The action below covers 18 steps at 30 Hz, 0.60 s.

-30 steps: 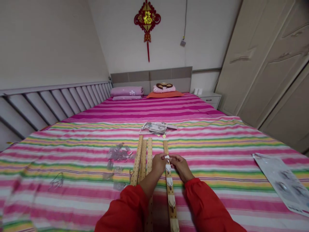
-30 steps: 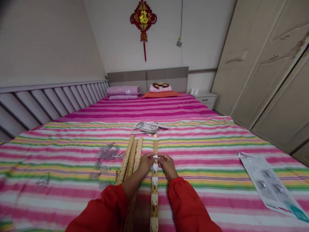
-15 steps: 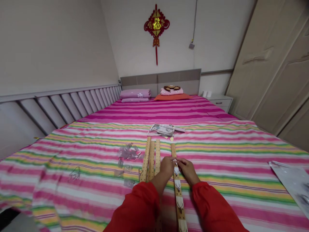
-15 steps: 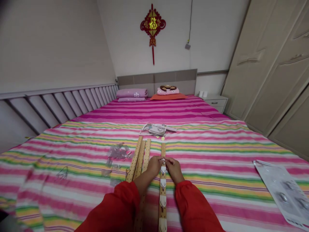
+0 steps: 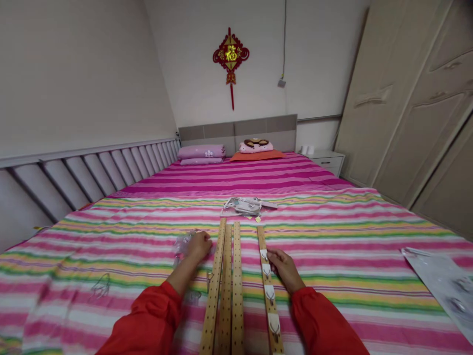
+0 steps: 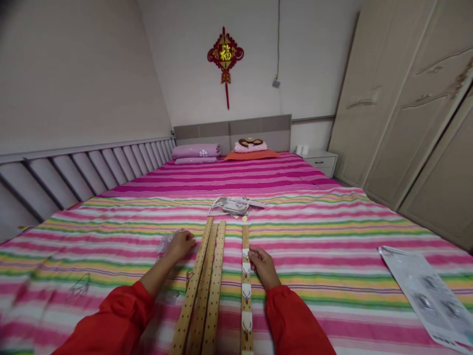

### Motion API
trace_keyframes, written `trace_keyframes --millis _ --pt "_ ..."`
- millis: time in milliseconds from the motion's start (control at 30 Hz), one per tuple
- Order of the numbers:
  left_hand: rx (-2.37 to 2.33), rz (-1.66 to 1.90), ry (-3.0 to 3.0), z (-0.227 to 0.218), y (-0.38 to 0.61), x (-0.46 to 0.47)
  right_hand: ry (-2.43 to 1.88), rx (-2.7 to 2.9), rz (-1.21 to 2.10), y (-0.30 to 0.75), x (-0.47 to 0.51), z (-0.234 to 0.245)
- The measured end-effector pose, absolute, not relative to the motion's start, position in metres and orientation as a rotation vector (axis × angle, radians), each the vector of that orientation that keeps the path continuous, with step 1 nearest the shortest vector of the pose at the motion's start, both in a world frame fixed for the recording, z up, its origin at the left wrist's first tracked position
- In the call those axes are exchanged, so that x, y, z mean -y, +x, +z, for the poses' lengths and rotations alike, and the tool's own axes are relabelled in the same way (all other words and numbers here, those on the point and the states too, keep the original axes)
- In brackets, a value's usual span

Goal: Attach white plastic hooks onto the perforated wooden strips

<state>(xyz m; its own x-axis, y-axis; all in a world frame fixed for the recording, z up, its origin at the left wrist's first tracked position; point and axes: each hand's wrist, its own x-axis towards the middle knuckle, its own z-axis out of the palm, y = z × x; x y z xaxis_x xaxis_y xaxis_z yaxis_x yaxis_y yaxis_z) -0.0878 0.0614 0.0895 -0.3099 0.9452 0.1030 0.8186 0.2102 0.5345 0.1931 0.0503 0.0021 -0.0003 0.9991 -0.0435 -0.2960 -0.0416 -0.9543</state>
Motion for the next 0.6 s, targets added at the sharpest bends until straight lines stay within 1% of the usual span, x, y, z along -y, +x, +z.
trace_keyframes --millis 133,233,333,433,500,600 --pt "-2.306 0.651 1.744 0.083 -0.095 -0.058 -1.004 0.942 1.366 0.194 -0.052 0.0" --pt "-2.264 0.728 1.838 0.083 -0.08 -0.059 -0.982 0.918 1.381 0.194 -0.053 -0.001" --pt "-1.983 0.865 1.898 0.084 -0.047 -0.06 -0.978 0.912 1.379 0.195 -0.053 -0.001" --pt "-1.598 0.878 1.862 0.08 -0.001 -0.057 -0.975 0.907 1.367 0.195 -0.052 -0.001" --pt "-1.519 0.847 1.871 0.077 0.026 -0.056 -0.981 0.901 1.354 0.195 -0.052 -0.001" --pt "-1.587 0.761 1.892 0.07 0.051 -0.057 -0.989 0.899 1.345 0.196 -0.052 -0.002"
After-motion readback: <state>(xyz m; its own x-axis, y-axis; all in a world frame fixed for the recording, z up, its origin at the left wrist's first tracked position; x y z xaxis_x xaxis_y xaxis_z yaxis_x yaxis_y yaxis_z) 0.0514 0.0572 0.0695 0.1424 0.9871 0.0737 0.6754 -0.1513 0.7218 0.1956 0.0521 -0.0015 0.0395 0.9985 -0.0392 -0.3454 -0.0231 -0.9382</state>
